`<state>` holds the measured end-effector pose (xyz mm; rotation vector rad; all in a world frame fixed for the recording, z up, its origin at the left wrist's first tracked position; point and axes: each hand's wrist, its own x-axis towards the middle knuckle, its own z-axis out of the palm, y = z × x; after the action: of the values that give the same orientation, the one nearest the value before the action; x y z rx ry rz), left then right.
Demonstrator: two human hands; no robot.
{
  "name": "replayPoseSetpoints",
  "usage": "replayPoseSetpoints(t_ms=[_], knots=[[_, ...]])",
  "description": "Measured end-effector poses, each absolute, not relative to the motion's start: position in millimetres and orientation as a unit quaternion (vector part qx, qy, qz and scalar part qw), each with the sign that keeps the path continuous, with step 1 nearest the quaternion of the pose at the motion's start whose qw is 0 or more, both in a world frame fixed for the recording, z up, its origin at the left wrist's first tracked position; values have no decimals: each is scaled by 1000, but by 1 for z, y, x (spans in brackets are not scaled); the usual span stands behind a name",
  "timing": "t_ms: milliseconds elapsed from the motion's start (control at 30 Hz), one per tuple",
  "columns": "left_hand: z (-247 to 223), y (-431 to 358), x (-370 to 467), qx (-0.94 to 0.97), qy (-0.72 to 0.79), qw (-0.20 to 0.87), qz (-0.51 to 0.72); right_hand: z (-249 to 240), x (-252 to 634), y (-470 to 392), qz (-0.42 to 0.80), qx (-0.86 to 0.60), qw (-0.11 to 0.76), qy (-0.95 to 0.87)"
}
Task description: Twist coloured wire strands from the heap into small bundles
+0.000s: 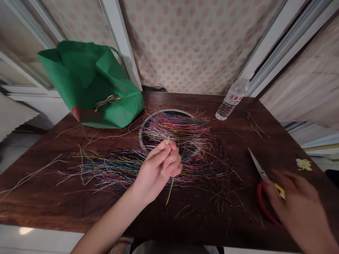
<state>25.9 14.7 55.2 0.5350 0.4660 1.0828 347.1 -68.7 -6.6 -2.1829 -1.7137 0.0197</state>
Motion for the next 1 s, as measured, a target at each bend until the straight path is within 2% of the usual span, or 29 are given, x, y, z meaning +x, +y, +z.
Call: replayPoseSetpoints(t_ms=[33,100,167,267,333,400,467,567,667,767,867,933,1000], knots=[[56,15,29,239,210,802,505,5,320,-63,34,-727,235,-645],[57,14,35,223,199,809,506,21,263,-54,224,-619,292,-694],[56,12,39,216,199,810,508,27,212,-49,422,-513,314,-678],[50,11,39,228,213,799,514,19,163,-50,655,-393,356,-539],[46,10,36,243,223,789,518,11,151,-53,712,-374,382,-455],[43,9,34,266,242,775,519,3,148,-57,654,-417,405,-484],[41,8,33,294,271,756,518,-4,149,-60,505,-474,409,-595],[40,6,35,305,315,733,520,-14,150,-64,288,-491,365,-737],[40,7,38,257,331,746,517,-21,153,-64,178,-477,335,-793],[42,9,38,209,319,788,483,-19,157,-67,154,-481,336,-795],[48,14,28,180,315,804,471,-10,162,-78,230,-490,327,-774],[58,19,13,163,316,789,501,-2,175,-85,288,-513,324,-741],[70,26,-6,153,299,735,588,5,204,-84,309,-560,342,-689]])
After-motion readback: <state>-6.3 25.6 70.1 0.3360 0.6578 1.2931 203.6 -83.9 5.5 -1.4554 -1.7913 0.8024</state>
